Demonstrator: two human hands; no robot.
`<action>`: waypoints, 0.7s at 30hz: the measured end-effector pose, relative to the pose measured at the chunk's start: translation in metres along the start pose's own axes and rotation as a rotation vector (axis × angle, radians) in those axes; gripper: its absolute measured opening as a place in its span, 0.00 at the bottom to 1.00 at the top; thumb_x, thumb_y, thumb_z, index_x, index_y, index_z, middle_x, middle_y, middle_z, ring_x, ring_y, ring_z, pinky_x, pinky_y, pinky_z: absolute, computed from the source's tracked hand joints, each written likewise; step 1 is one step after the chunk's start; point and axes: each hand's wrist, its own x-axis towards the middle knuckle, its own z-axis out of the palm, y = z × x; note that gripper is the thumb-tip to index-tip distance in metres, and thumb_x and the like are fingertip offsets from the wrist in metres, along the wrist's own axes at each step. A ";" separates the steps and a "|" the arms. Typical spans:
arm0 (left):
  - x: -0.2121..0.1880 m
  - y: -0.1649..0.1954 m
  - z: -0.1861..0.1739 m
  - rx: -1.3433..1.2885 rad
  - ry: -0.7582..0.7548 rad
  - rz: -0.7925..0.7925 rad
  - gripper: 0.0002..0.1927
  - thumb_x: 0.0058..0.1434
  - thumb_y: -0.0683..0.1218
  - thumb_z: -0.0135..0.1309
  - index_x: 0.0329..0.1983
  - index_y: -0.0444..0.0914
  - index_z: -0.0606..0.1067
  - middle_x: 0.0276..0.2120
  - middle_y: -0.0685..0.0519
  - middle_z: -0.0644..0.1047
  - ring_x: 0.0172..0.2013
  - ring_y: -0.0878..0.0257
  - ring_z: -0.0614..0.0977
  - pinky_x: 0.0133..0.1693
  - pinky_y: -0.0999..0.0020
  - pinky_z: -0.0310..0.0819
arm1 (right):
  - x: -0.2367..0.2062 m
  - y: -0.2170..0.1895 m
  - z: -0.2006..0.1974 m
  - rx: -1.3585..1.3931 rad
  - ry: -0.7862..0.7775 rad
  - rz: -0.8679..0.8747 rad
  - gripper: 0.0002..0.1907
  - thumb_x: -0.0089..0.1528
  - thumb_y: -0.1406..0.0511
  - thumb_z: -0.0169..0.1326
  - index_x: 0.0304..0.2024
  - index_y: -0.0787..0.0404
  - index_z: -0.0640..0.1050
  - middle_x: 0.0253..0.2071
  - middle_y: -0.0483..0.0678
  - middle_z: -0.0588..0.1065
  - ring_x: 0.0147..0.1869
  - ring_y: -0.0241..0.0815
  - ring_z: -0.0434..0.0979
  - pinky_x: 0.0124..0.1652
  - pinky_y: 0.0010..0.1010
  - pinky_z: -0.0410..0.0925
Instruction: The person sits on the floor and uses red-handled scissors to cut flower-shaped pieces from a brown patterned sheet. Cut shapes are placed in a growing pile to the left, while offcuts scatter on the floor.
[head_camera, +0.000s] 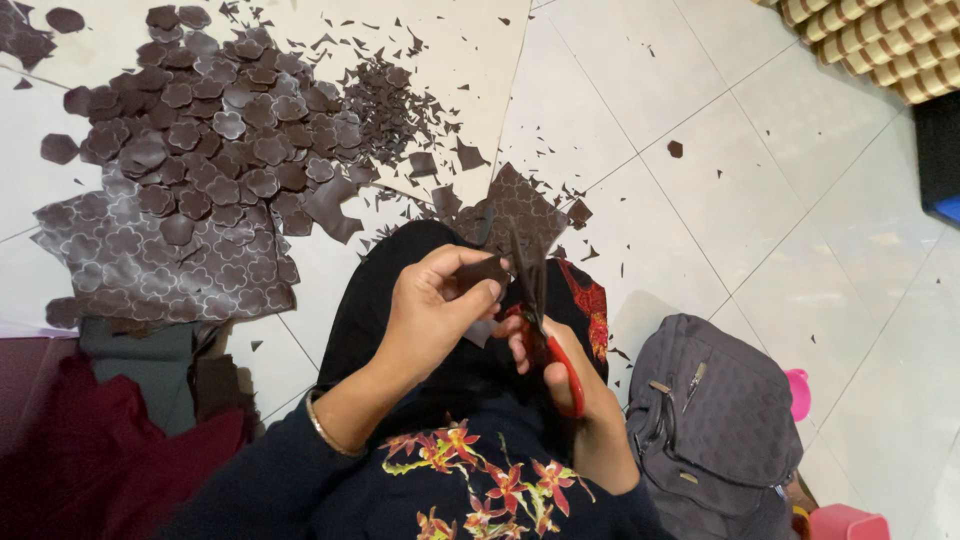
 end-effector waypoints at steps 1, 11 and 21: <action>0.000 0.001 -0.001 0.023 -0.002 0.000 0.13 0.60 0.36 0.58 0.50 0.33 0.78 0.34 0.57 0.81 0.32 0.75 0.80 0.36 0.80 0.77 | -0.001 -0.003 0.001 0.009 -0.014 0.003 0.65 0.43 0.19 0.45 0.50 0.72 0.74 0.32 0.41 0.66 0.35 0.32 0.65 0.35 0.24 0.62; 0.000 0.009 0.000 0.089 -0.020 0.019 0.21 0.57 0.35 0.60 0.55 0.31 0.73 0.37 0.55 0.81 0.33 0.75 0.79 0.36 0.80 0.76 | 0.004 -0.012 0.002 -0.072 -0.063 0.018 0.68 0.39 0.16 0.39 0.48 0.69 0.76 0.30 0.40 0.65 0.32 0.30 0.63 0.32 0.22 0.59; 0.001 0.014 -0.003 0.149 -0.037 0.011 0.21 0.57 0.35 0.60 0.55 0.29 0.73 0.39 0.53 0.82 0.36 0.73 0.83 0.38 0.78 0.79 | 0.003 -0.018 0.000 -0.071 -0.129 -0.007 0.69 0.41 0.16 0.37 0.47 0.71 0.76 0.30 0.41 0.67 0.32 0.31 0.65 0.33 0.22 0.61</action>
